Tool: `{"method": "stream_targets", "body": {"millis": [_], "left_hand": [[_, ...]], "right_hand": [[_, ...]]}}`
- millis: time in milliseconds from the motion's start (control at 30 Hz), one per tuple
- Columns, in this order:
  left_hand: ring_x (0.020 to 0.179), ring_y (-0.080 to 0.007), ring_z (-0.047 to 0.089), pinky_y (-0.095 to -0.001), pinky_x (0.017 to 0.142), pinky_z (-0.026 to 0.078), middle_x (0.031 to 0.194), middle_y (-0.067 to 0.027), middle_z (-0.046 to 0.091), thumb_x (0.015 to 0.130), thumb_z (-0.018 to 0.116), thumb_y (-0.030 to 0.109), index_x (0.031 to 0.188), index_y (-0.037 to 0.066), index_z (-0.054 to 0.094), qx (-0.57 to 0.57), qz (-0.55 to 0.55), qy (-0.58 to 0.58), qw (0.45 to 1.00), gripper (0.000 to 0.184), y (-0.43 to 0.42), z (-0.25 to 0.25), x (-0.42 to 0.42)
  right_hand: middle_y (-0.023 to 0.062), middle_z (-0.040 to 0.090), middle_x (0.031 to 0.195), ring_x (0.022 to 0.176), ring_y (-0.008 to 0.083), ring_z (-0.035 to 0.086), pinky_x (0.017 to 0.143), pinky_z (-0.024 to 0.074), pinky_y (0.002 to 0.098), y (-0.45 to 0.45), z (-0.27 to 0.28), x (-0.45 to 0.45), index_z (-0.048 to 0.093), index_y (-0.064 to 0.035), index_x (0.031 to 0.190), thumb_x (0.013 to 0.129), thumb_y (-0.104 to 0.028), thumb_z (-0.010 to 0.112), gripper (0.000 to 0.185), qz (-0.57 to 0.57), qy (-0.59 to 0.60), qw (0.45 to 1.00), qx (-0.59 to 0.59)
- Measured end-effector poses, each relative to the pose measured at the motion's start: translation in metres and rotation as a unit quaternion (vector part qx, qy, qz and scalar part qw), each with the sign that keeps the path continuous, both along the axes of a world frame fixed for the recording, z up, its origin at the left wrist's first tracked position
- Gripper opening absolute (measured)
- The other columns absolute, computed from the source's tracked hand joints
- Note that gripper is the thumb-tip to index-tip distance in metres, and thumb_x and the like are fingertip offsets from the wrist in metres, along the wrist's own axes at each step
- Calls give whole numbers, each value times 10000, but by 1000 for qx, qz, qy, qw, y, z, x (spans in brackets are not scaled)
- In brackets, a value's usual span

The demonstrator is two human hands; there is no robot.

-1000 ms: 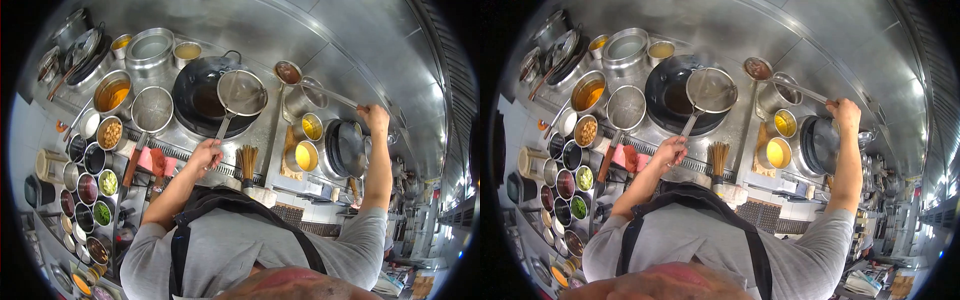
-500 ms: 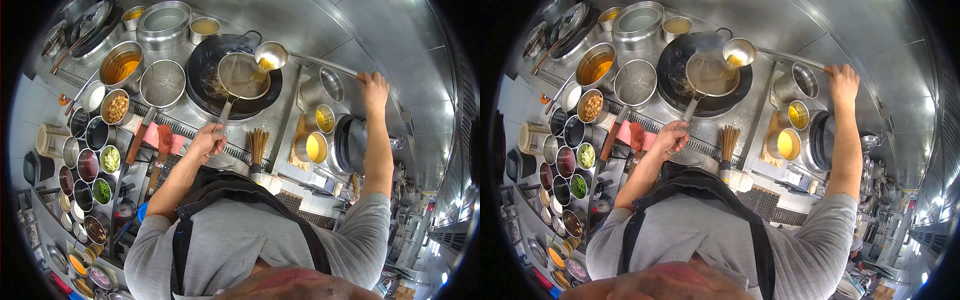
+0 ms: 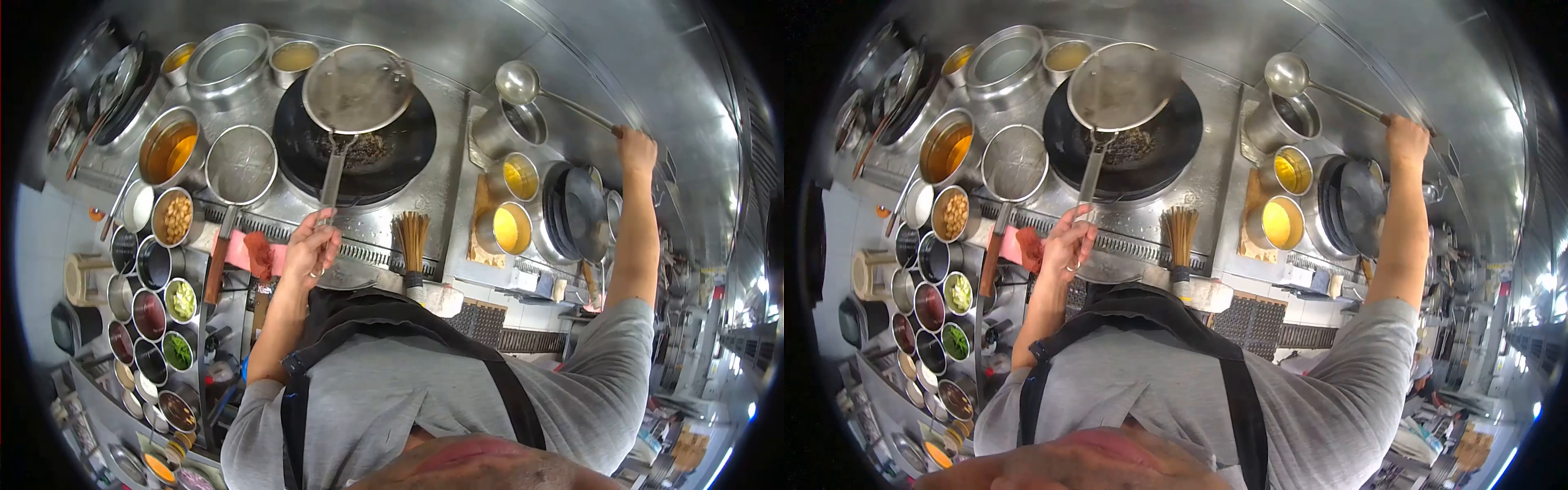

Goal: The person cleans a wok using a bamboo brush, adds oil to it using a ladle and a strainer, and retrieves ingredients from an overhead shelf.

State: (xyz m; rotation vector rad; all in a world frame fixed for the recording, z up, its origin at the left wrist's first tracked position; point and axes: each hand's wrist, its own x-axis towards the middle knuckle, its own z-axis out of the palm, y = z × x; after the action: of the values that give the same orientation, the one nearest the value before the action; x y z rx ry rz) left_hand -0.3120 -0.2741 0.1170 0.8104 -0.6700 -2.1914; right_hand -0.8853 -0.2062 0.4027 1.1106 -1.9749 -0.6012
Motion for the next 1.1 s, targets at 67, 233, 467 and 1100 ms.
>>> {"method": "stream_targets", "body": {"millis": [67, 233, 467, 1100], "left_hand": [[471, -110, 484, -216, 375, 376, 736, -85, 588, 902, 510, 31, 1259, 49, 461, -12, -3, -6, 1000, 361, -2, -3, -2], [470, -118, 482, -219, 373, 374, 741, -96, 581, 903, 487, 9, 1250, 27, 456, 8, 26, -26, 999, 348, 1, -15, -6], [475, -117, 489, -217, 371, 369, 737, -88, 580, 904, 497, 21, 1218, 35, 469, 50, 27, -83, 995, 315, 20, -18, -24], [493, -117, 492, -226, 380, 382, 731, -85, 583, 893, 504, 18, 1258, 18, 427, 20, -28, -113, 993, 374, 23, -3, -45]], "right_hand": [[93, 699, 802, 784, 301, 686, 729, 504, 435, 1, -13, -16, 719, -184, 878, 883, -334, 533, 239, -21, -13, 1000, -6], [100, 695, 775, 768, 281, 689, 720, 498, 409, -6, -57, -51, 716, -133, 770, 858, -277, 544, 242, -18, 29, 999, 23], [84, 683, 800, 800, 269, 671, 712, 479, 391, -22, -117, -85, 697, -143, 799, 836, -206, 538, 175, 0, 26, 998, 65], [177, 688, 973, 946, 327, 661, 839, 529, 427, -41, -96, -49, 705, -41, 926, 779, -297, 686, 296, -84, -239, 964, 77]]}}
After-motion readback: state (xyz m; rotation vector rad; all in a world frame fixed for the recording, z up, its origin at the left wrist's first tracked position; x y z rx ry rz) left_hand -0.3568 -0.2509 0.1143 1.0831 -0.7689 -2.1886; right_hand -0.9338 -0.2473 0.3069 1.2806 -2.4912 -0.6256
